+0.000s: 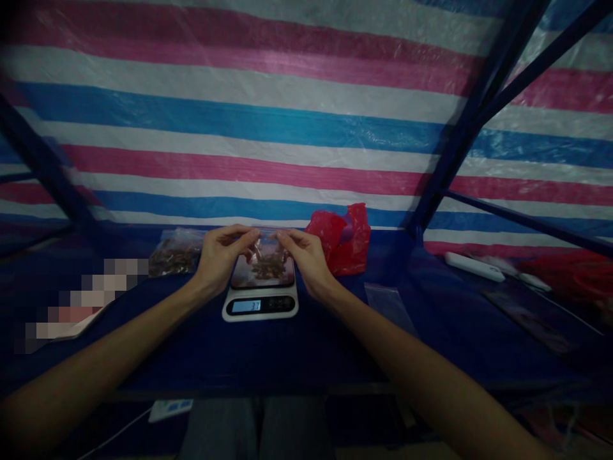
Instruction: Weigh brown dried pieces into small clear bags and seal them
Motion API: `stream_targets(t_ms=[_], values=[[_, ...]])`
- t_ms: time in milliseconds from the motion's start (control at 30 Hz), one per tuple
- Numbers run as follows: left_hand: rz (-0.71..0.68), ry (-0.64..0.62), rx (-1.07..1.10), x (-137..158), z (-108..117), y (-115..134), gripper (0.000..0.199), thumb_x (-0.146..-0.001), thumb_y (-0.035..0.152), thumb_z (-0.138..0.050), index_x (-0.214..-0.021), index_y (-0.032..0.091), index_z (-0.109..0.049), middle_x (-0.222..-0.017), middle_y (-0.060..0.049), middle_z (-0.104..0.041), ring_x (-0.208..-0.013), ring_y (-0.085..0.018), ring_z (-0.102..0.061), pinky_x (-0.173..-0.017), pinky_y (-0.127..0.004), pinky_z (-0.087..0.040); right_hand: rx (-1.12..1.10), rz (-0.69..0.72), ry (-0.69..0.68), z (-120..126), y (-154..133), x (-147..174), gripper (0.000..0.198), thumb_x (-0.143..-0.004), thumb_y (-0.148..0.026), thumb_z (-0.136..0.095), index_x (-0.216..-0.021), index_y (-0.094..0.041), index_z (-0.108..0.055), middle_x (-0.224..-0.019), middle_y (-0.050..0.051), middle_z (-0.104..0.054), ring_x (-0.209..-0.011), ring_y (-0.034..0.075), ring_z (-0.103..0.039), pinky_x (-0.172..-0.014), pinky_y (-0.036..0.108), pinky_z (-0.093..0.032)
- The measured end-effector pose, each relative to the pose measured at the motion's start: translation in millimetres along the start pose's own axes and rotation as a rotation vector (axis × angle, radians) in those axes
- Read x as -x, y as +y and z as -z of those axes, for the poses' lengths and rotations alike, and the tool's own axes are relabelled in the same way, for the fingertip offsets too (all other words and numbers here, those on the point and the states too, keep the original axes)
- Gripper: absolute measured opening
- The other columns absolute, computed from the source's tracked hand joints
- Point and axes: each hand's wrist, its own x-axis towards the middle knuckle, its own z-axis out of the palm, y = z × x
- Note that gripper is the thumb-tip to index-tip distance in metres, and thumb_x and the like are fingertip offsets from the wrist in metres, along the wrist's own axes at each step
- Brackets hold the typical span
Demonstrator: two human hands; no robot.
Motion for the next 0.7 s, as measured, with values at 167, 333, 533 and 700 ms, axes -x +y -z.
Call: stream_targets(t_ms=[167, 333, 533, 700], values=[[0.021, -0.030, -0.012, 0.8, -2.9, -2.1, 0.023, -0.081, 0.039, -0.078, -0.080, 0.017, -0.071, -0.066, 0.000, -0.066, -0.050, -0.011, -0.058, -0.044, -0.021, -0.047, -0.035, -0.006, 0.012, -2.4, -2.2, 0.8, 0.020, -0.080, -0.039, -0.080, -0.081, -0.020, -0.079, -0.081, 0.002, -0.072, -0.070, 0.014, -0.060, -0.065, 0.026, -0.047], [0.019, -0.098, -0.050, 2.7, -4.7, -3.8, 0.023, -0.083, 0.040, -0.076, -0.085, 0.017, -0.071, -0.066, 0.000, -0.066, -0.049, -0.010, -0.057, -0.042, -0.019, -0.046, -0.025, 0.023, -0.010, -7.4, -0.5, 2.8, 0.025, -0.078, -0.043, -0.082, -0.086, -0.020, -0.074, -0.084, 0.002, -0.072, -0.077, 0.016, -0.063, -0.072, 0.029, -0.052], [0.020, -0.133, -0.063, 3.3, -5.0, -2.9, 0.024, -0.086, 0.042, -0.073, -0.085, 0.018, -0.070, -0.070, -0.001, -0.067, -0.052, -0.010, -0.058, -0.044, -0.020, -0.045, 0.002, 0.042, -0.025, -10.9, 1.4, 3.9, 0.029, -0.078, -0.045, -0.082, -0.081, -0.020, -0.068, -0.079, -0.001, -0.067, -0.072, 0.015, -0.059, -0.069, 0.027, -0.049], [0.032, -0.164, -0.043, 4.1, -5.6, -1.5, 0.028, -0.085, 0.045, -0.074, -0.082, 0.018, -0.069, -0.066, 0.000, -0.063, -0.053, -0.011, -0.056, -0.047, -0.021, -0.045, -0.002, 0.024, -0.037, -9.7, 1.5, 5.4, 0.031, -0.079, -0.048, -0.081, -0.080, -0.021, -0.066, -0.075, -0.002, -0.064, -0.068, 0.014, -0.056, -0.064, 0.026, -0.046]])
